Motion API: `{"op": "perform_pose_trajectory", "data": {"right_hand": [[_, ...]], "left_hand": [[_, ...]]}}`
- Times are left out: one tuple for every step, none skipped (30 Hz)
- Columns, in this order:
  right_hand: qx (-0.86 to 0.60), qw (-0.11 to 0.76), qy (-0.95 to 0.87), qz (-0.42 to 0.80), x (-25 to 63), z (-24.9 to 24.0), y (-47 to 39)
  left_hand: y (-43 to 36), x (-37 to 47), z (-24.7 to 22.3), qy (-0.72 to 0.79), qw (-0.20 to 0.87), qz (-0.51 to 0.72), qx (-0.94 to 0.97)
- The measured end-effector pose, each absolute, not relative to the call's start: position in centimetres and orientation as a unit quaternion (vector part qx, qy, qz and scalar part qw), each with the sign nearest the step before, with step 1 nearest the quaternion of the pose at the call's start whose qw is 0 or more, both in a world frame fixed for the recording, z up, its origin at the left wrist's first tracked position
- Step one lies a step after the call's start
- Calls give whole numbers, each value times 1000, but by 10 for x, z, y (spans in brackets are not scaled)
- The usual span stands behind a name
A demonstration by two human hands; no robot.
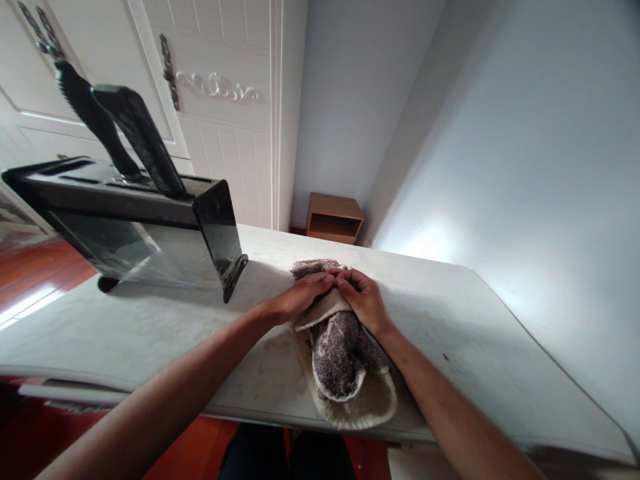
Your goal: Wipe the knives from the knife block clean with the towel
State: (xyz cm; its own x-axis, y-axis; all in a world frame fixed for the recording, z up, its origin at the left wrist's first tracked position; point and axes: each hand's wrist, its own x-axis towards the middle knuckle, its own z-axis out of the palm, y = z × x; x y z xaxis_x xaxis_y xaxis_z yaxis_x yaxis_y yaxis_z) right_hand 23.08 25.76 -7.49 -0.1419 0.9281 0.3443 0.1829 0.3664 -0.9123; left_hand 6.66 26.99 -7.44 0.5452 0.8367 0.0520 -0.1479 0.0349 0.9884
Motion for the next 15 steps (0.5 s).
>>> {"op": "perform_pose_trajectory", "data": {"right_hand": [[-422,502,-650,383,231,-74,257],[-421,504,-643,394,230,-73,257],[-419,506,-635,406,230,-72,257],[-416,508,-628,417,230,-71,256],[-414,510,-622,426,230,-70,255],[-413,511,-617,433,229,-69,255],[-412,513,-613,438,229,-68,254],[-412,514,-608,442,229,-67,254],[-412,515,-605,447,229,-67,254],[-410,516,-602,451,229,-66,254],[-409,515,-601,454,229,-66,254],[-407,514,-601,457,229,-66,254],[-407,511,-603,457,229,-65,254],[-407,508,-607,456,229,-65,254],[-407,506,-611,454,229,-65,254]], "left_hand": [[270,67,-75,294,663,376,577],[270,67,-75,291,670,376,570],[270,67,-76,287,677,376,564],[270,67,-75,282,681,377,561],[269,67,-75,277,683,378,560],[269,67,-74,273,684,379,560],[268,67,-74,271,685,378,561],[268,66,-73,270,686,376,561],[268,66,-73,269,687,375,561],[268,66,-73,268,686,374,563],[268,66,-73,268,684,375,565],[268,66,-73,269,680,377,568],[268,67,-74,271,675,380,571],[269,67,-74,273,670,384,573],[269,67,-75,275,665,386,577]]}}
